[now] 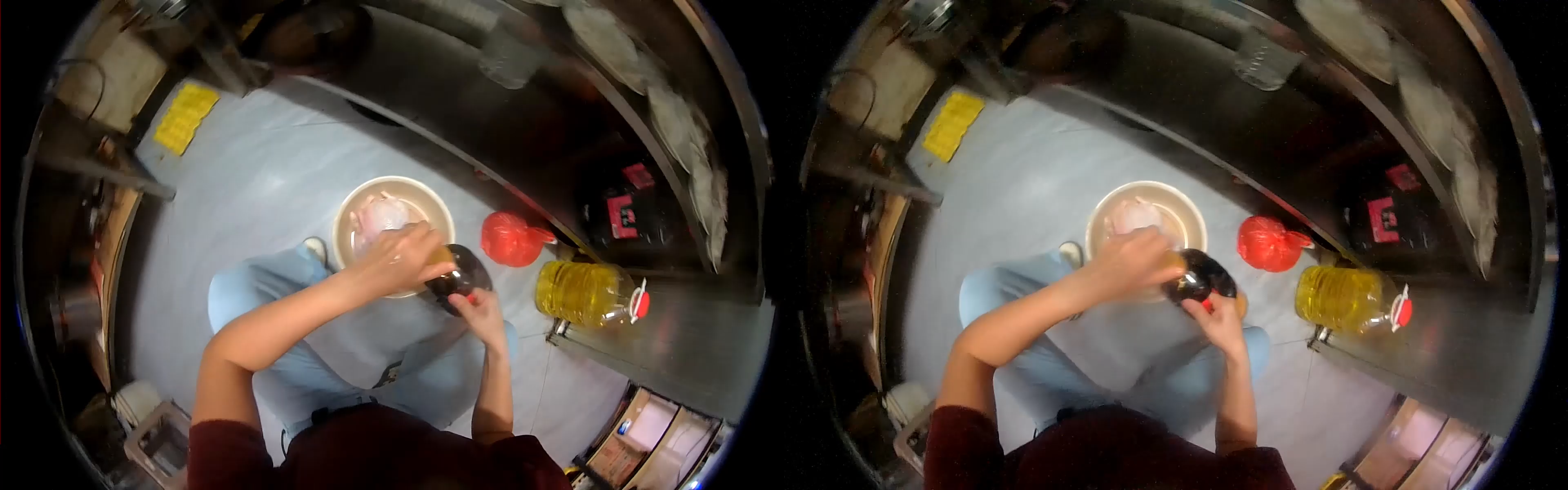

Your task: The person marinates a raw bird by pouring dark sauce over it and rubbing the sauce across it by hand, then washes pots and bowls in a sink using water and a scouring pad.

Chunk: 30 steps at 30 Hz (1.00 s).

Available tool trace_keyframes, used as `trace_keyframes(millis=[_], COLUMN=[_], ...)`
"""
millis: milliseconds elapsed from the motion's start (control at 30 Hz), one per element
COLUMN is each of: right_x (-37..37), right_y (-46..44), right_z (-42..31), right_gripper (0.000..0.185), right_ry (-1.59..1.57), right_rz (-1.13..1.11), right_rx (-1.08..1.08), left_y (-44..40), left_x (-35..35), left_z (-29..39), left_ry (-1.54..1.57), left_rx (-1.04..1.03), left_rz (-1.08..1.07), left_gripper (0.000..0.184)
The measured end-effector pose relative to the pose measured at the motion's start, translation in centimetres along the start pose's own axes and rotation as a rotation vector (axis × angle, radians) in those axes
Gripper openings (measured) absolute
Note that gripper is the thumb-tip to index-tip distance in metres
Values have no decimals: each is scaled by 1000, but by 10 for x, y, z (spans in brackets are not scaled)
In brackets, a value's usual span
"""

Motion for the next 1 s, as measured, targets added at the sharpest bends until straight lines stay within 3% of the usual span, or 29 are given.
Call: trace_keyframes(millis=[33, 100, 167, 233, 333, 433, 533, 633, 667, 700, 767, 833, 900, 1000], right_x=[3, 6, 7, 5, -3, -10, -15, -12, -12, -10, -17, -17, -16, -20], right_y=[-2, -4, -3, -8, -7, -2, -5, -10, -13, -15, -28, -31, -37, -48], right_z=[8, 21, 15, 31, 34, 22, 30, 34, 30, 28, 48, 40, 36, 44], right_gripper=[26, 31, 31, 30, 27, 26, 28, 33, 36, 40, 45, 49, 49, 50], right_ry=[101, 60, -9, -12, -108, -198, -93, 11, 93, 180, 198, 388, 424, 424], right_rz=[11, -24, 42, 6, -49, -92, -102, -123, -95, -72, -94, -53, -100, -85], right_rx=[13, -62, 73, 19, 45, -32, 7, 19, 39, 58, 36, 74, 22, 98], left_y=[3, 6, 5, 6, 7, 5, -11, -23, -28, -29, -23, -20, -15, -14], left_x=[-1, -9, -8, -3, -10, -4, 21, 93, 115, 127, 162, 177, 179, 179], left_z=[3, 7, -1, -2, -13, -9, -18, -18, -29, -51, -62, -50, -59, -62], left_ry=[-32, 79, 192, 209, 191, 143, 96, 85, 117, 156, 284, 326, 446, 475], left_rx=[-5, 29, 72, 9, 106, 184, 350, 207, 319, 353, 282, 510, 386, 382], left_rz=[55, -75, -169, -137, -242, -150, -16, 314, 340, 525, 708, 723, 773, 759], left_gripper=[29, 28, 26, 25, 28, 32, 35, 35, 37, 34, 29, 46, 38, 34])
Point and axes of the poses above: each hand's wrist, its own y-axis away from the middle knuckle, its own x-axis out of the back of the hand, z = x × y, the point moved 4 cm from there along -y, towards the middle knuckle, and after that the axes turned 15 degrees about y, right-handed, at the moved point
